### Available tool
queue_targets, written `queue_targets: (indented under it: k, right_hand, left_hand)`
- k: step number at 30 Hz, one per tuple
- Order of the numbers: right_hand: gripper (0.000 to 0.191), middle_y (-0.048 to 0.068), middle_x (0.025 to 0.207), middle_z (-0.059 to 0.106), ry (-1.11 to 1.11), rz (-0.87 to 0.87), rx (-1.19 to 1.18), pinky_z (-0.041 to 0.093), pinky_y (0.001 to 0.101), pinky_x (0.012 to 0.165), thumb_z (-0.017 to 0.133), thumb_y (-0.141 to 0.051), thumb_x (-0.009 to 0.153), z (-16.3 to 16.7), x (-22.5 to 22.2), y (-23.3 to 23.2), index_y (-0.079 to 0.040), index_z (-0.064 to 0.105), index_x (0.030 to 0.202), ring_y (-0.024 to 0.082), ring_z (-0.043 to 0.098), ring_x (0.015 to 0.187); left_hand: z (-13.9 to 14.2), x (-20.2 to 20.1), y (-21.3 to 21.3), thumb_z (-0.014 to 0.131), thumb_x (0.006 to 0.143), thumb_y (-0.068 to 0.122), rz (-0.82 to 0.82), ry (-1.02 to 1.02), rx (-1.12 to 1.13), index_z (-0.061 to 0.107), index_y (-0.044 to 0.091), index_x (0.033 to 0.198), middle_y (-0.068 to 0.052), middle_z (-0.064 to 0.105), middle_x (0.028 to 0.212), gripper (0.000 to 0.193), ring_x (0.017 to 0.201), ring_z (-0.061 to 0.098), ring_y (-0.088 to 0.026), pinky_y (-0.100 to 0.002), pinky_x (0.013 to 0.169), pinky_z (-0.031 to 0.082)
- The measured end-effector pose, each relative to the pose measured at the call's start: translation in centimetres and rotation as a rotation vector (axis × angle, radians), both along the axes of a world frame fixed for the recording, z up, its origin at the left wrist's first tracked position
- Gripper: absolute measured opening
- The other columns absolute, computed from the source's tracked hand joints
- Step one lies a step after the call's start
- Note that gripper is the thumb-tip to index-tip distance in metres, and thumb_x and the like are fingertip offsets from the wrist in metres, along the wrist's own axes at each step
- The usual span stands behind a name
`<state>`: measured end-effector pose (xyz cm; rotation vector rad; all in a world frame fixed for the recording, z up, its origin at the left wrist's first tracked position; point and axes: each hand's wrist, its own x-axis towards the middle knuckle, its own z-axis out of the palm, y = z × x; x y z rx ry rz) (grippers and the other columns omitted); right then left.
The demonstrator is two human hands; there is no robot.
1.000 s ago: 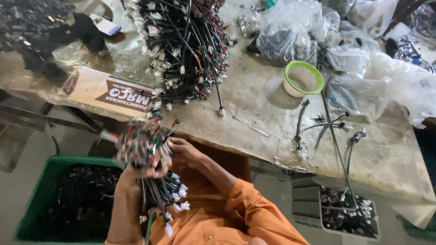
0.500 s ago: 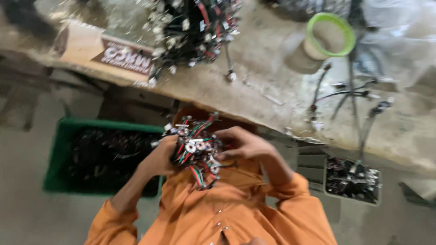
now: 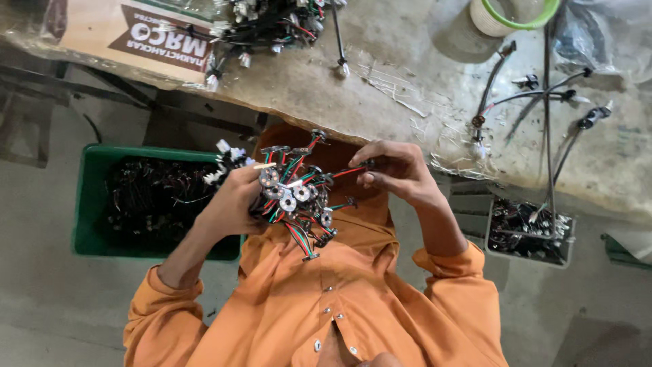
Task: The person gathers wire harnesses with connectors from the workbench and from a green bin, aligns and arranges them, and holds the accumulating bundle in one hand while adding more harnesses one at a time.
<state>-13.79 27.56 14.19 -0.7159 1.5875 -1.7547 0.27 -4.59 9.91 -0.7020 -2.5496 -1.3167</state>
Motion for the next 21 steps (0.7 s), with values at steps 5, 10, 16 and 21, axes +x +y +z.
queue_targets:
  k: [5, 10, 16, 21]
  right_hand:
    - [0.022, 0.004, 0.099, 0.061, 0.239, 0.038, -0.111, 0.048, 0.0244, 0.077, 0.083, -0.001, 0.086, -1.5, -0.6, 1.0, 0.001, 0.063, 0.095, 0.012, 0.057, 0.089]
    - [0.024, 0.005, 0.087, 0.061, 0.368, -0.222, -0.02, 0.042, 0.0225, 0.069, 0.084, -0.008, 0.078, -0.5, -0.3, 0.7, -0.001, 0.063, 0.086, 0.009, 0.054, 0.076]
    - [0.035, 0.004, 0.112, 0.069, 0.181, -0.051, -0.2, 0.049, 0.0317, 0.099, 0.077, -0.018, 0.08, 5.3, -0.4, -0.4, -0.003, 0.067, 0.11, 0.017, 0.064, 0.111]
    - [0.035, 0.006, 0.111, 0.071, -0.113, 0.089, -0.107, 0.05, 0.0281, 0.095, 0.077, -0.019, 0.082, 4.8, 1.3, -2.0, 0.0, 0.068, 0.11, 0.016, 0.067, 0.103]
  left_hand:
    - [-0.8, 0.2, -0.4, 0.084, 0.046, 0.016, 0.02, -0.014, -0.001, 0.068, 0.002, 0.109, -0.019, 0.066, 0.117, 0.066, 0.108, 0.063, -0.043, -0.047, 0.092, 0.053]
    - [-2.2, 0.0, 0.2, 0.09, 0.041, 0.027, -0.046, 0.075, 0.011, 0.072, 0.008, 0.103, -0.016, 0.069, 0.113, 0.067, 0.107, 0.063, -0.042, -0.05, 0.095, 0.05]
    - [-2.1, 0.4, 0.5, 0.083, 0.049, 0.019, -0.11, 0.018, 0.122, 0.07, 0.007, 0.102, -0.015, 0.069, 0.107, 0.056, 0.102, 0.064, -0.041, -0.047, 0.093, 0.051]
    - [-2.4, -0.3, 2.2, 0.078, 0.052, 0.011, -0.222, -0.07, 0.159, 0.066, 0.007, 0.094, -0.014, 0.066, 0.098, 0.044, 0.09, 0.06, -0.039, -0.044, 0.084, 0.052]
